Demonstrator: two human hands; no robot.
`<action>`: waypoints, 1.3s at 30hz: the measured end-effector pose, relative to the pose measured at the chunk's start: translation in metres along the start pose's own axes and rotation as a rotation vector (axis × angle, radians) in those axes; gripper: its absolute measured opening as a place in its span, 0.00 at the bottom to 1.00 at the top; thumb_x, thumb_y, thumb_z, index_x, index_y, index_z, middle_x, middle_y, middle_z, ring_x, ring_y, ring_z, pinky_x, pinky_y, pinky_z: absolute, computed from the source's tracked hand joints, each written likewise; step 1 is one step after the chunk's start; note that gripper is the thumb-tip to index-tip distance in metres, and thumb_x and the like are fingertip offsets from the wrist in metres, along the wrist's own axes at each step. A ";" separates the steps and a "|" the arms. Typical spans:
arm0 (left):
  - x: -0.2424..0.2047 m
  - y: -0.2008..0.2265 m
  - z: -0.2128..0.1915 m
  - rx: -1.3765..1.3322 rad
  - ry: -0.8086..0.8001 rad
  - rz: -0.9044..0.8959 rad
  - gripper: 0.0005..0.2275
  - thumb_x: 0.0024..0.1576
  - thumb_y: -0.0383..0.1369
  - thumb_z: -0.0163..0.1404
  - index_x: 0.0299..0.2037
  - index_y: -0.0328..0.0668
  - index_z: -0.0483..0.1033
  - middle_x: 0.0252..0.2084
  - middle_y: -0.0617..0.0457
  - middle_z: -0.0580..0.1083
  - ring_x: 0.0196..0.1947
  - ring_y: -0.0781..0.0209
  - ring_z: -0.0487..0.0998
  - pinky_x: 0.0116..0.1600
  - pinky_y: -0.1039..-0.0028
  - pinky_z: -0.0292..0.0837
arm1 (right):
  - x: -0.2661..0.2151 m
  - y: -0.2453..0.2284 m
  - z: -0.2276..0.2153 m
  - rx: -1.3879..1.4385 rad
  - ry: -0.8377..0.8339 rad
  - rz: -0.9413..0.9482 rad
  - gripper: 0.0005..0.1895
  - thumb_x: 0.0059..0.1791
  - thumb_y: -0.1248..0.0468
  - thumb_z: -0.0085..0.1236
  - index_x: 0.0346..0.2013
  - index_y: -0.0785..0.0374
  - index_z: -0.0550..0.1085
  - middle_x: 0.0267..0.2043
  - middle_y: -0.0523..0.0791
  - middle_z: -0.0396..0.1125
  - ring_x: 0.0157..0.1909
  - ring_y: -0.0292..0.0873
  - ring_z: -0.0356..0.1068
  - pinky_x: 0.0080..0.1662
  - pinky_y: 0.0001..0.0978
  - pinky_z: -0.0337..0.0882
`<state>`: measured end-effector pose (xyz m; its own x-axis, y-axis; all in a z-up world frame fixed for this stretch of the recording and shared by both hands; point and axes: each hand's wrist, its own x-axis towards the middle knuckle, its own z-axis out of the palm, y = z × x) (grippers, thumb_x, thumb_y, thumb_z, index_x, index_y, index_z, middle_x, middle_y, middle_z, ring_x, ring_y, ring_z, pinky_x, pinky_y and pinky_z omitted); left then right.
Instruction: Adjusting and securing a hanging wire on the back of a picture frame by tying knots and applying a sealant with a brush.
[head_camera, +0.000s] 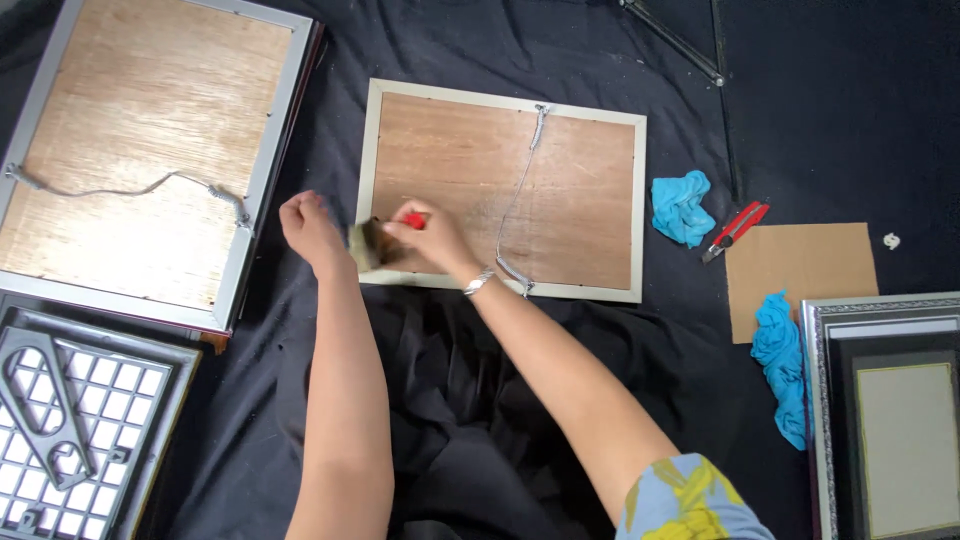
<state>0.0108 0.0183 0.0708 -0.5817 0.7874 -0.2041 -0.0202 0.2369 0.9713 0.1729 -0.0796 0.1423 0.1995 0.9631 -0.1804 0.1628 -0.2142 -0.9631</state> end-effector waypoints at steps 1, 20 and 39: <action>-0.002 -0.002 0.003 -0.001 -0.002 -0.004 0.05 0.56 0.37 0.49 0.35 0.52 0.78 0.33 0.57 0.79 0.33 0.68 0.77 0.42 0.76 0.74 | -0.008 0.001 -0.021 -0.004 0.001 0.003 0.11 0.43 0.58 0.69 0.37 0.56 0.79 0.29 0.50 0.73 0.30 0.45 0.77 0.34 0.32 0.78; -0.026 -0.020 0.026 0.352 -0.347 -0.012 0.08 0.58 0.35 0.48 0.43 0.47 0.77 0.40 0.50 0.75 0.43 0.51 0.75 0.48 0.61 0.71 | -0.066 0.044 -0.312 -1.155 0.620 0.084 0.08 0.51 0.55 0.57 0.33 0.55 0.75 0.29 0.49 0.72 0.38 0.56 0.76 0.43 0.53 0.75; -0.024 -0.011 0.031 0.482 -0.427 -0.205 0.35 0.64 0.66 0.23 0.71 0.56 0.59 0.73 0.49 0.61 0.73 0.38 0.56 0.76 0.45 0.42 | 0.105 -0.042 0.002 -0.202 0.130 0.023 0.10 0.44 0.49 0.61 0.36 0.45 0.75 0.21 0.37 0.73 0.29 0.35 0.79 0.42 0.28 0.75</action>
<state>0.0500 0.0147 0.0615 -0.2299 0.8321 -0.5048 0.3272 0.5545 0.7651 0.1854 0.0304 0.1632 0.3263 0.9313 -0.1621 0.3440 -0.2767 -0.8973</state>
